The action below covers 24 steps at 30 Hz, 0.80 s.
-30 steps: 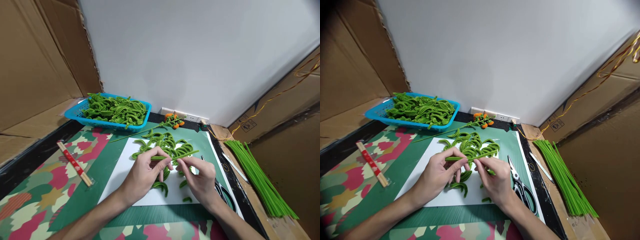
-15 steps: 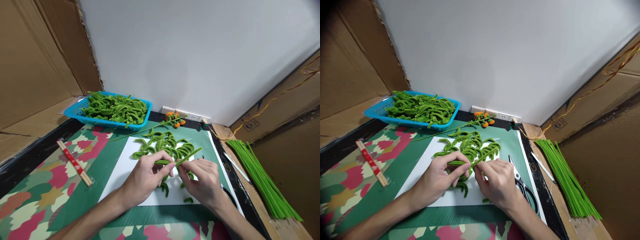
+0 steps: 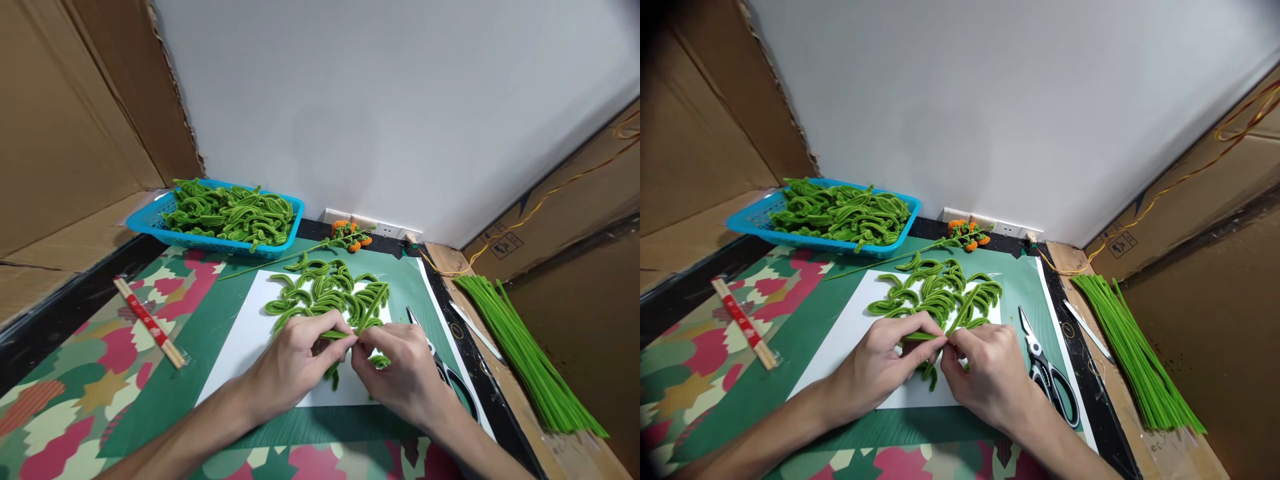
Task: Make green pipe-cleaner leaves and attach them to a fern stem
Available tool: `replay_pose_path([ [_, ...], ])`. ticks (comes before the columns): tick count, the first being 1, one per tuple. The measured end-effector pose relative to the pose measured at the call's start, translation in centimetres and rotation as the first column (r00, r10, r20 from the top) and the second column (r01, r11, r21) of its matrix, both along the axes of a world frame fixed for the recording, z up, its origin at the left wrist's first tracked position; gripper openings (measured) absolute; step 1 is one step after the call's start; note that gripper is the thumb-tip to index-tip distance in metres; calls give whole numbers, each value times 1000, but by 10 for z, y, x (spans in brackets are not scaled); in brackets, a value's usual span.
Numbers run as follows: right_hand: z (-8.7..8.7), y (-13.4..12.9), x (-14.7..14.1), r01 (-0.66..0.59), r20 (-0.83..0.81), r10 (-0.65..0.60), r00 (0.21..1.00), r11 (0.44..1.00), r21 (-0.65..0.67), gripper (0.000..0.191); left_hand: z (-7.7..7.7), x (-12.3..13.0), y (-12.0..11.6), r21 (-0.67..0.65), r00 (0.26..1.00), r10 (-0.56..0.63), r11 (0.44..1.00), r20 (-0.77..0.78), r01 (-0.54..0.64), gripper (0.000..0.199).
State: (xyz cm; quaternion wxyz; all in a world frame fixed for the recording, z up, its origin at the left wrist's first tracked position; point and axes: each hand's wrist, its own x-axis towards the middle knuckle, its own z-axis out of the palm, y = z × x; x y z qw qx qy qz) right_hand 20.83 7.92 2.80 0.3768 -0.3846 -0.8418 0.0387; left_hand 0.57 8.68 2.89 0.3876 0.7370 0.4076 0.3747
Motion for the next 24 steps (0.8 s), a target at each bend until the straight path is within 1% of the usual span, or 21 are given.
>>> replay_pose_path([
  [2, 1, 0, 0, -5, 6, 5, 1000, 1000, -7, 29, 3, 1, 0, -56, 1000, -1, 998, 26, 2, 20],
  [4, 4, 1, 2, -21, -1, 21, 1000, 999, -27, 29, 5, 2, 1, -161, 997, -4, 987, 78, 17, 23],
  [6, 6, 3, 5, -36, -21, 36, 999, 998, -41, 27, 7, 3, 2, -271, 987, -1, 962, 158, 44, 26],
  [8, 8, 5, 8, -45, -39, 45, 998, 999, -7, 22, 8, 3, 4, -352, 970, 8, 932, 243, 80, 28],
  [10, 8, 7, 11, -65, -37, 68, 997, 995, 75, 12, 7, 4, 6, -400, 950, 20, 909, 311, 112, 30],
  [12, 8, 10, 13, -108, -21, 113, 993, 980, 167, 9, 4, 4, 8, -426, 935, 30, 895, 352, 132, 31],
  [14, 8, 11, 13, -147, 10, 149, 989, 964, 222, 14, 1, 3, 10, -440, 927, 33, 886, 373, 146, 32],
  [18, 6, 14, 15, -152, 47, 145, 988, 956, 251, 20, -2, 2, 10, -464, 920, 26, 869, 392, 173, 32],
  [24, 3, 18, 17, -129, -5, 136, 991, 952, 276, 22, 2, 2, 10, -470, 907, 40, 864, 420, 180, 34],
])
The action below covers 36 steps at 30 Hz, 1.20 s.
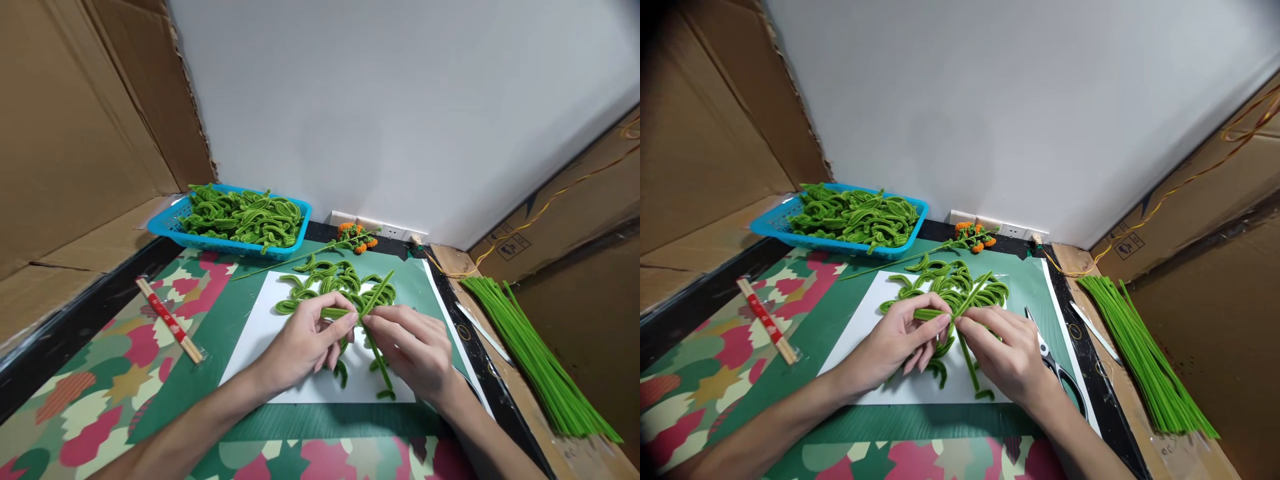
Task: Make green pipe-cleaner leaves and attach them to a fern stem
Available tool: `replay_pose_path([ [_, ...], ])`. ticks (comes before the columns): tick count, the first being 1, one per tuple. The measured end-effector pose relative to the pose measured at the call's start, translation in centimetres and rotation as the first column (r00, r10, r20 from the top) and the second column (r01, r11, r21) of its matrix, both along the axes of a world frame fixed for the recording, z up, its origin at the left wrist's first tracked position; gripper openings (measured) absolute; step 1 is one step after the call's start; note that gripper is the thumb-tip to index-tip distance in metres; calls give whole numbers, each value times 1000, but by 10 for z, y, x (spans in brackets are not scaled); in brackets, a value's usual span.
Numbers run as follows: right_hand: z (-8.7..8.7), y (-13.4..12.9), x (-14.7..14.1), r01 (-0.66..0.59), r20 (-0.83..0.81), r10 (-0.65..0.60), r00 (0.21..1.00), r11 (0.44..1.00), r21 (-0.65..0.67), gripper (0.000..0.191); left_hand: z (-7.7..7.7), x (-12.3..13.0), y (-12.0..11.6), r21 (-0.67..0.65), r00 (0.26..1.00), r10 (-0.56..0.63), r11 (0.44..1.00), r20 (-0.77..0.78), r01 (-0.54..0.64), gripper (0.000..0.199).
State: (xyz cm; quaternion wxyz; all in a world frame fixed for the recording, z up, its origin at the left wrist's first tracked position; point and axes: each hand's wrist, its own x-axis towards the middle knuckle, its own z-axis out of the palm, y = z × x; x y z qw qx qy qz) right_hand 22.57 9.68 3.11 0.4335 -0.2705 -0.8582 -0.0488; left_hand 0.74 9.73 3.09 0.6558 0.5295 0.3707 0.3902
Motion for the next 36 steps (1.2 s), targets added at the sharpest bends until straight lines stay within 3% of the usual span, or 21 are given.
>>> replay_pose_path([
  [6, -1, 0, 1, -11, 1, 11, 1000, 1000, 17, 26, -1, -1, -1, 34, 998, 35, 999, -52, -33, 29],
  [12, 3, -3, -3, -14, 32, 13, 999, 999, 37, 13, 1, -2, -3, 117, 988, 35, 993, -152, -18, 24],
  [21, -4, -8, -8, 55, 21, -56, 998, 998, 31, 9, 6, -3, -6, 260, 946, 78, 965, -314, 7, 26],
  [36, -8, 0, -3, -8, 19, 6, 1000, 996, 91, 25, 5, -5, 0, 148, 987, 47, 989, -154, -24, 30],
])
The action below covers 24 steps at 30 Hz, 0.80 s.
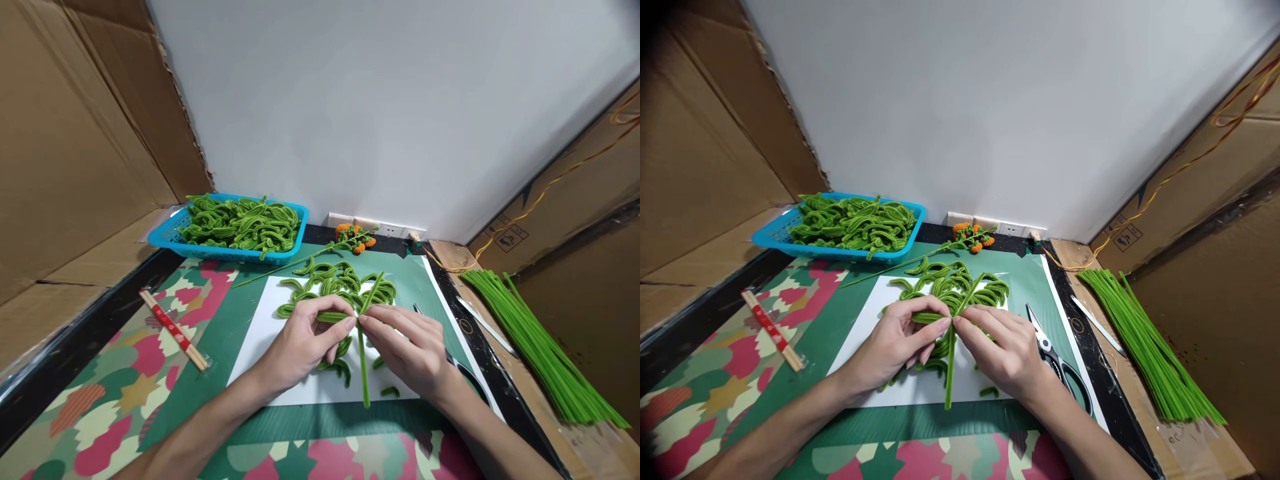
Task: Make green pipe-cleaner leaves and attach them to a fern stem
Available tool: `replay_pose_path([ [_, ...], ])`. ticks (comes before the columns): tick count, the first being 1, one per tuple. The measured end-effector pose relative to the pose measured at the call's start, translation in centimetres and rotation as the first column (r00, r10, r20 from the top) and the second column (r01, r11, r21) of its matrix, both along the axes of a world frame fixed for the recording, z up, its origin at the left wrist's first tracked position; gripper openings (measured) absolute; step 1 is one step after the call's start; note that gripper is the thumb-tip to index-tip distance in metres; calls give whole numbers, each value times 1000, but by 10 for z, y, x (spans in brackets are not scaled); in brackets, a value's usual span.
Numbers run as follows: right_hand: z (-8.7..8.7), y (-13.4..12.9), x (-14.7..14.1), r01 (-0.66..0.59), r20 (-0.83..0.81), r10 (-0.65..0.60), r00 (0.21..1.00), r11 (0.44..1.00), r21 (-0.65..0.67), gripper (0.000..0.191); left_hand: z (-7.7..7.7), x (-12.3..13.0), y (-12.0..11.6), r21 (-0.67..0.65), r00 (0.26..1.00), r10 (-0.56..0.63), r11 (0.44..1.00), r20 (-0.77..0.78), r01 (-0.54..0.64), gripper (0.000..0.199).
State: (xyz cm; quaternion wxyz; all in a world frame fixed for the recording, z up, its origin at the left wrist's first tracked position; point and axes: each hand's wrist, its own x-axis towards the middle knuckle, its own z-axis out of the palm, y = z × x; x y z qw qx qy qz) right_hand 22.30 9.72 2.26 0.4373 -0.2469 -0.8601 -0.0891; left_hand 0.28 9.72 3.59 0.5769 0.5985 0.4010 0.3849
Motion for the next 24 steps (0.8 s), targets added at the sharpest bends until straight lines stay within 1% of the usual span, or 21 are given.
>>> replay_pose_path([
  [4, 0, 1, 3, -16, 34, 15, 999, 1000, 9, 27, -3, -1, 1, -50, 1000, -8, 999, 12, 9, 33],
  [7, 0, 2, 6, -48, 68, 48, 997, 999, 4, 25, -4, 0, 1, -36, 999, 1, 999, 41, 0, 30],
  [11, -2, 2, 7, -95, 52, 96, 994, 995, -15, 24, -2, 0, -1, -10, 999, 3, 1000, 39, -2, 26],
  [14, -4, 2, 6, -102, 44, 103, 994, 995, -10, 24, 0, -1, -4, 66, 1000, -5, 998, 0, 5, 20],
  [16, -5, 1, 4, -87, 37, 87, 995, 996, -24, 23, 2, -2, -6, 180, 999, 1, 984, -39, 6, 15],
  [18, -5, -2, 0, -69, 14, 70, 997, 995, -66, 23, 4, -3, -7, 335, 996, 34, 942, -81, -5, 11],
  [19, -4, -4, -2, -66, -8, 65, 998, 992, -106, 23, 4, -3, -7, 420, 994, 56, 908, -97, -10, 10],
  [21, 1, -9, -7, -73, -73, 56, 996, 967, -243, 20, 4, -3, -7, 582, 990, 91, 813, -106, -12, 11],
  [22, 5, -12, -10, -84, -117, 46, 992, 936, -343, 17, 3, -3, -7, 652, 990, 102, 758, -101, -11, 12],
  [23, 8, -14, -12, -98, -162, 26, 986, 884, -457, 14, 1, -3, -7, 715, 989, 110, 699, -98, -7, 14],
  [24, 12, -16, -14, -121, -209, -2, 978, 810, -574, 14, -1, -4, -6, 771, 988, 121, 637, -98, -1, 16],
])
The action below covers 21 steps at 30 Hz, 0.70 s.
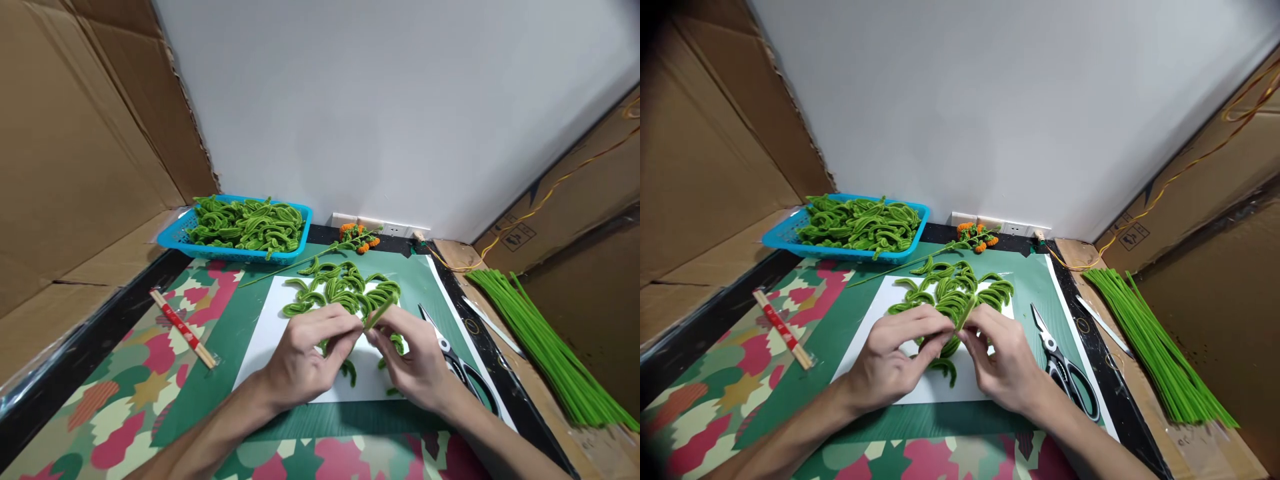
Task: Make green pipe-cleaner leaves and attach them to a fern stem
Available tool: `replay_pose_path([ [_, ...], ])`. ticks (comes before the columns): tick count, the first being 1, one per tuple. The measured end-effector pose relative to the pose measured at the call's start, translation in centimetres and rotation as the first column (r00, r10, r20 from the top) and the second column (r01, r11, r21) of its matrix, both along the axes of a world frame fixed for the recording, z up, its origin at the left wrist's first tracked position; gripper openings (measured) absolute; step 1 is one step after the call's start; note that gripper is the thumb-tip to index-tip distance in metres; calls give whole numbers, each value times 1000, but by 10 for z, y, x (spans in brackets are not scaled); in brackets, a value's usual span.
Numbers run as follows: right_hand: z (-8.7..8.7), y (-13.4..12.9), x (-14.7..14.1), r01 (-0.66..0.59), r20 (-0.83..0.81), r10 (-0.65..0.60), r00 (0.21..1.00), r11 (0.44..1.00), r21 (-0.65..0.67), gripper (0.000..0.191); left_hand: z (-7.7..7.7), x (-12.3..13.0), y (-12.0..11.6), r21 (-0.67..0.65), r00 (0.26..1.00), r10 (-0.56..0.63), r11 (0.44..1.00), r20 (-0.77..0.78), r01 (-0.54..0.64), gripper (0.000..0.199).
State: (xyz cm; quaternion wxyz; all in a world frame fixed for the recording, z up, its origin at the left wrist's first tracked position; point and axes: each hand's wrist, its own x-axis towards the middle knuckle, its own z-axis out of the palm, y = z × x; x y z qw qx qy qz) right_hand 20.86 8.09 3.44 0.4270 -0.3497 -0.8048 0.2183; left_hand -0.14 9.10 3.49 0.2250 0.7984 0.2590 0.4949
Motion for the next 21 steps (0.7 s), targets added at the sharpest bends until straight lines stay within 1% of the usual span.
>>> replay_pose_path([
  [1, 3, -1, -1, -8, -46, 1, 999, 988, -156, 17, -2, -1, 1, 82, 1000, 7, 997, -14, -6, 19],
  [2, 5, -2, -2, -35, -99, 4, 995, 949, -313, 23, -5, -2, 1, 161, 999, 16, 987, -35, -11, 22],
  [3, 6, -1, -3, -82, -160, 7, 987, 883, -462, 29, -8, -4, 1, 233, 998, 30, 972, -60, -15, 25],
  [4, 6, 0, -2, -145, -228, 8, 974, 795, -589, 34, -10, -5, 2, 295, 995, 43, 956, -89, -15, 27],
  [5, 5, 2, -2, -219, -300, 5, 954, 695, -685, 38, -12, -6, 2, 343, 991, 55, 939, -123, -9, 28],
  [6, 3, 5, -1, -295, -368, -2, 930, 595, -748, 42, -13, -8, 1, 377, 985, 66, 926, -161, 0, 30],
  [7, 1, 7, 0, -361, -423, -9, 906, 508, -782, 45, -14, -9, 1, 399, 977, 72, 917, -199, 14, 31],
  [8, -1, 9, 0, -408, -462, -15, 887, 447, -796, 48, -14, -9, 1, 405, 970, 74, 914, -233, 28, 32],
  [9, -2, 10, 0, -429, -479, -16, 878, 417, -801, 49, -14, -9, 1, 396, 964, 75, 918, -256, 34, 33],
  [10, -2, 11, 0, -422, -471, -15, 882, 420, -803, 48, -13, -9, 0, 365, 962, 74, 931, -263, 28, 31],
  [11, -2, 10, 0, -385, -440, -12, 898, 462, -799, 46, -11, -8, 0, 306, 965, 75, 952, -252, 6, 29],
  [12, -1, 10, 0, -320, -388, -12, 922, 543, -776, 43, -9, -6, 1, 218, 971, 82, 975, -225, -32, 24],
  [13, 0, 9, 1, -229, -318, -16, 948, 660, -715, 38, -7, -5, 1, 97, 978, 93, 992, -187, -75, 20],
  [14, 1, 9, 2, -124, -239, -27, 971, 794, -596, 32, -5, -3, 2, -55, 984, 104, 992, -143, -112, 16],
  [15, 1, 9, 4, -25, -160, -44, 986, 913, -408, 24, -2, -1, 2, -220, 990, 108, 967, -93, -126, 14],
  [16, 1, 9, 7, 50, -84, -65, 994, 984, -170, 15, 0, 1, 3, -382, 994, 100, 918, -42, -108, 15],
  [17, 1, 10, 11, 87, -13, -86, 996, 993, 84, 10, 1, 2, 3, -519, 996, 86, 852, 14, -67, 16],
  [18, 0, 11, 14, 77, 53, -97, 994, 950, 302, 15, 2, 4, 4, -623, 995, 67, 782, 72, -8, 19],
  [19, -1, 12, 18, 32, 120, -98, 988, 887, 461, 22, 3, 5, 4, -693, 991, 49, 719, 126, 53, 23],
  [20, -2, 13, 22, -27, 180, -90, 980, 827, 562, 27, 3, 6, 4, -732, 985, 35, 673, 171, 103, 27],
  [21, -2, 14, 25, -83, 231, -80, 970, 781, 619, 29, 3, 6, 3, -752, 979, 26, 645, 202, 138, 30],
])
